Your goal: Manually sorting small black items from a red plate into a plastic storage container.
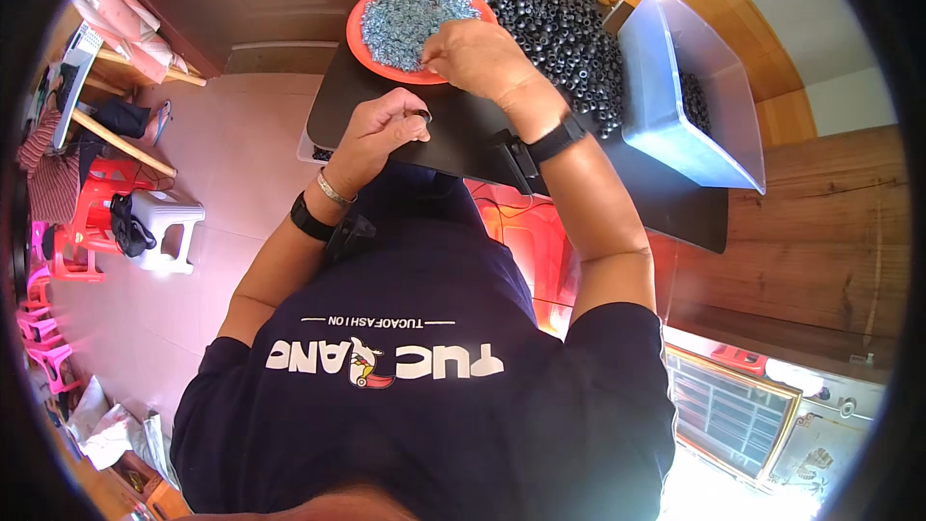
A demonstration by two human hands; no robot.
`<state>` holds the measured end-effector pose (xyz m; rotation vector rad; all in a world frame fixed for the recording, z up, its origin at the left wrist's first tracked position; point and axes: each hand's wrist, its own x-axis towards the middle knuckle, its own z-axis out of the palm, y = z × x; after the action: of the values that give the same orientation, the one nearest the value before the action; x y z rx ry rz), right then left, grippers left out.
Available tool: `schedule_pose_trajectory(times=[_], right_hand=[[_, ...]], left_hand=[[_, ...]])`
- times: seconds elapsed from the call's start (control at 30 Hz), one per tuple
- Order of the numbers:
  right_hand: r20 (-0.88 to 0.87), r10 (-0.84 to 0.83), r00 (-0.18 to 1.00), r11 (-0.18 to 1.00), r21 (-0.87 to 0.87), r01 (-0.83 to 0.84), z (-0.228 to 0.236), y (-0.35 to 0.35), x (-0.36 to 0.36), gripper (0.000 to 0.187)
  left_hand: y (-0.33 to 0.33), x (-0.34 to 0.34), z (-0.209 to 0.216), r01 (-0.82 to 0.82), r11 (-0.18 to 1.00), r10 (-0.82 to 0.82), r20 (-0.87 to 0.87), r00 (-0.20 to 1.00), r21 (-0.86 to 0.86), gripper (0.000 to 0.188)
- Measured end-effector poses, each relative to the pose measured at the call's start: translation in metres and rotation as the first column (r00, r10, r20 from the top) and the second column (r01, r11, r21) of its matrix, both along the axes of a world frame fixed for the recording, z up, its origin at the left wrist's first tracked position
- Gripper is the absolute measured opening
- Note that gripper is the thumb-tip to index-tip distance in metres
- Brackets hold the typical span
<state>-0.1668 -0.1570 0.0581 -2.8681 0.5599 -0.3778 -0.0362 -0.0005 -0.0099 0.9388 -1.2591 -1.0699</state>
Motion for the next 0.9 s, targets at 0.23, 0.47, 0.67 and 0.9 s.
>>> schedule_pose_trajectory(times=[0.23, 0.47, 0.67, 0.9], right_hand=[[-0.076, -0.007, 0.997, 0.992, -0.125, -0.002, -0.009, 0.0, 0.016, 0.014], [-0.039, 0.022, 0.999, 0.976, -0.217, -0.03, -0.012, -0.006, 0.013, 0.013], [-0.129, -0.211, 0.969, 0.952, -0.251, 0.174, 0.003, -0.015, 0.008, 0.011], [-0.001, -0.068, 0.998, 0.985, -0.162, 0.067, 0.007, -0.014, 0.004, 0.01]], left_hand=[[0.001, 0.002, 0.001, 0.028, 0.999, -0.03, 0.089, 0.996, 0.024, 0.018], [0.001, 0.003, 0.002, 0.021, 1.0, -0.023, 0.111, 0.994, 0.018, 0.019], [0.002, 0.003, 0.003, 0.027, 0.999, -0.029, 0.115, 0.993, 0.019, 0.018], [0.003, 0.005, 0.005, 0.032, 0.999, -0.033, 0.129, 0.991, 0.011, 0.018]])
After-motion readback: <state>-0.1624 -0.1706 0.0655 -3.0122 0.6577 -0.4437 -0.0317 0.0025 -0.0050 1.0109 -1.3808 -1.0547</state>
